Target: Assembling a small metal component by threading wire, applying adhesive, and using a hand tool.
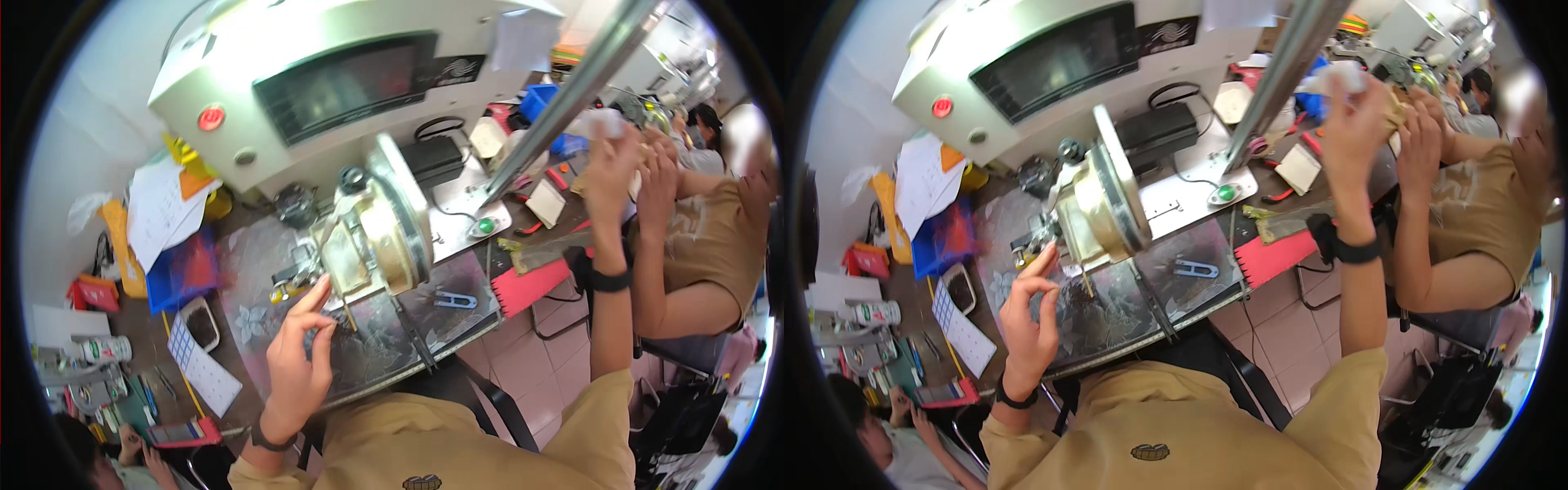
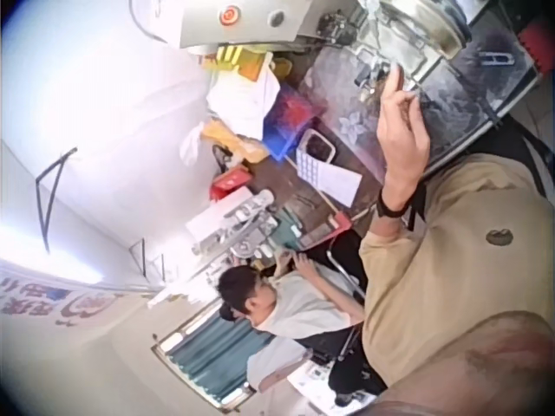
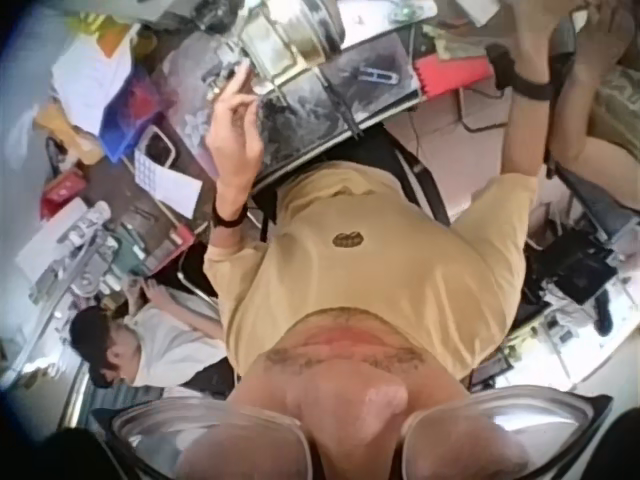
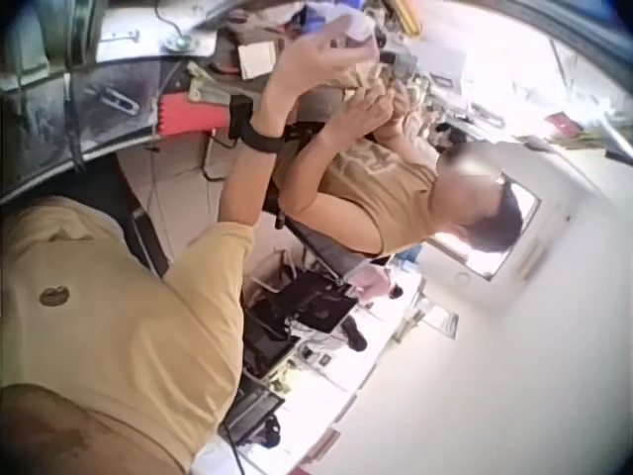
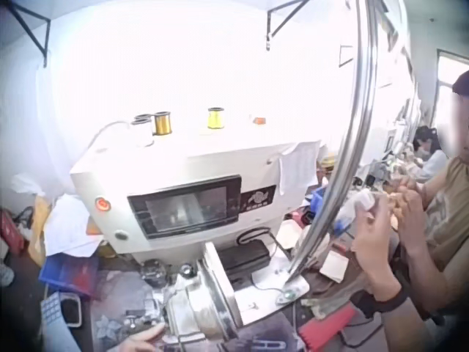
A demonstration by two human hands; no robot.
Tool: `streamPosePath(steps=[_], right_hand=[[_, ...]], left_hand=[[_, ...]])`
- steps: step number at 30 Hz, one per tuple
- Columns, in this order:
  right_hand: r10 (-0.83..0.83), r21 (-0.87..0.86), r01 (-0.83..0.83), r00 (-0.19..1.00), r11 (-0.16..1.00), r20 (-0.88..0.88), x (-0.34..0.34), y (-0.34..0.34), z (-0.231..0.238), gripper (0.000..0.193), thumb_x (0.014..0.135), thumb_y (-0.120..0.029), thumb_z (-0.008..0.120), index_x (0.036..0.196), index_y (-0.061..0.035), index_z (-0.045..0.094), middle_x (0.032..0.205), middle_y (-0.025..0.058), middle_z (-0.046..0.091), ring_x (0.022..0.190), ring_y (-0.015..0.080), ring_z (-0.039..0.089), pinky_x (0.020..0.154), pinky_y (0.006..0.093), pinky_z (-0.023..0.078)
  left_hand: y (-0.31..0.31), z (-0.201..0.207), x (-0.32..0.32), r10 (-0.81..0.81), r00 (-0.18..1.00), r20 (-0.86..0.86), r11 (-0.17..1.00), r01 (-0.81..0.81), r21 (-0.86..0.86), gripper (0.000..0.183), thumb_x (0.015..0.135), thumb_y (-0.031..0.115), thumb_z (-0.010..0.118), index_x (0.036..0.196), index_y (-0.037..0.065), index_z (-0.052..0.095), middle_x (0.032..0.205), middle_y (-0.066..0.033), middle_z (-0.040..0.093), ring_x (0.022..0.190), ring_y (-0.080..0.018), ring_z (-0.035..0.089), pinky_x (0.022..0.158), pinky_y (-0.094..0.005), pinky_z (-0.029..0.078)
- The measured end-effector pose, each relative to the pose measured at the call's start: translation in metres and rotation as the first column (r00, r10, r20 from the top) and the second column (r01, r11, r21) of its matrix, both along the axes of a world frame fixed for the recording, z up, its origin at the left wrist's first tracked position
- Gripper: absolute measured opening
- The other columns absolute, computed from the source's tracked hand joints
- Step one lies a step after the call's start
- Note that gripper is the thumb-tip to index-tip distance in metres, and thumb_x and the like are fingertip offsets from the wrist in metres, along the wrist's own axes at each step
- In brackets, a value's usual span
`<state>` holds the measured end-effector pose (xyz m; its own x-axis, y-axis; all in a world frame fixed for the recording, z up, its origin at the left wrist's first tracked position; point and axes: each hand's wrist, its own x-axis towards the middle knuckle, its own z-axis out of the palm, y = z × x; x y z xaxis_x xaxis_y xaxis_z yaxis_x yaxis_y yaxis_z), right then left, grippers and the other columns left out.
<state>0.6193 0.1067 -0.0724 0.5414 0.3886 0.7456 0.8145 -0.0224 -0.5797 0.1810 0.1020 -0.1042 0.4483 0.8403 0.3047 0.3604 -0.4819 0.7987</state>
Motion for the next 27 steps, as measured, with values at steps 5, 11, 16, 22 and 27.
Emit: streamPosePath(steps=[5, 11, 16, 22, 27], right_hand=[[0.334, 0.154, -0.299, 0.891, 0.942, -0.309, -0.034, -0.053, 0.043, 0.036, 0.107, -0.025, 0.042, 0.133, 0.0005, 0.041, 0.123, 0.0257, 0.063, 0.085, 0.0328, 0.072, 0.066, 0.0414, 0.064], [0.669, 0.103, -0.662, 0.724, 0.742, -0.17, -0.111, -0.086, 0.038, 0.053, 0.103, -0.046, 0.04, 0.129, 0.0001, 0.04, 0.095, 0.0183, 0.059, 0.089, 0.037, 0.064, 0.078, 0.0495, 0.057], [0.92, 0.191, -0.931, 0.245, 0.312, -0.308, -0.186, -0.051, 0.027, 0.054, 0.099, -0.053, 0.051, 0.124, -0.0082, 0.035, 0.087, 0.0194, 0.06, 0.068, 0.0348, 0.065, 0.054, 0.0423, 0.058], [0.877, -0.017, -0.924, 0.368, 0.382, -0.31, -0.219, -0.024, 0.023, 0.06, 0.101, -0.056, 0.043, 0.125, -0.0029, 0.028, 0.09, 0.0246, 0.064, 0.065, 0.0334, 0.069, 0.056, 0.0413, 0.06], [0.845, -0.111, -0.892, 0.451, 0.438, -0.287, -0.23, -0.014, 0.016, 0.059, 0.103, -0.053, 0.041, 0.122, 0.0011, 0.027, 0.09, 0.0259, 0.066, 0.066, 0.0316, 0.07, 0.059, 0.039, 0.06]], left_hand=[[0.012, -0.004, -0.003, -0.086, 0.996, 0.032, 0.995, 0.084, 0.058, 0.015, 0.088, -0.009, 0.062, 0.099, -0.002, 0.054, 0.132, -0.0268, 0.06, 0.118, -0.0373, 0.064, 0.096, -0.0382, 0.05], [0.017, -0.002, -0.001, -0.128, 0.99, 0.059, 0.987, 0.121, 0.11, 0.015, 0.088, -0.007, 0.064, 0.098, -0.001, 0.055, 0.132, -0.0251, 0.061, 0.115, -0.0367, 0.065, 0.093, -0.0381, 0.052], [0.018, -0.007, -0.003, -0.117, 0.991, 0.061, 0.99, 0.111, 0.088, 0.015, 0.088, -0.006, 0.064, 0.098, -0.001, 0.055, 0.132, -0.0246, 0.061, 0.112, -0.0364, 0.066, 0.091, -0.038, 0.053], [0.019, -0.007, -0.004, -0.11, 0.991, 0.07, 0.992, 0.105, 0.073, 0.015, 0.088, -0.005, 0.065, 0.098, 0.0, 0.055, 0.131, -0.024, 0.061, 0.112, -0.0349, 0.066, 0.09, -0.0363, 0.053], [0.02, -0.006, -0.004, -0.132, 0.985, 0.112, 0.99, 0.136, -0.027, 0.011, 0.089, -0.007, 0.06, 0.095, -0.001, 0.054, 0.13, -0.028, 0.061, 0.121, -0.0362, 0.062, 0.102, -0.0401, 0.048]])
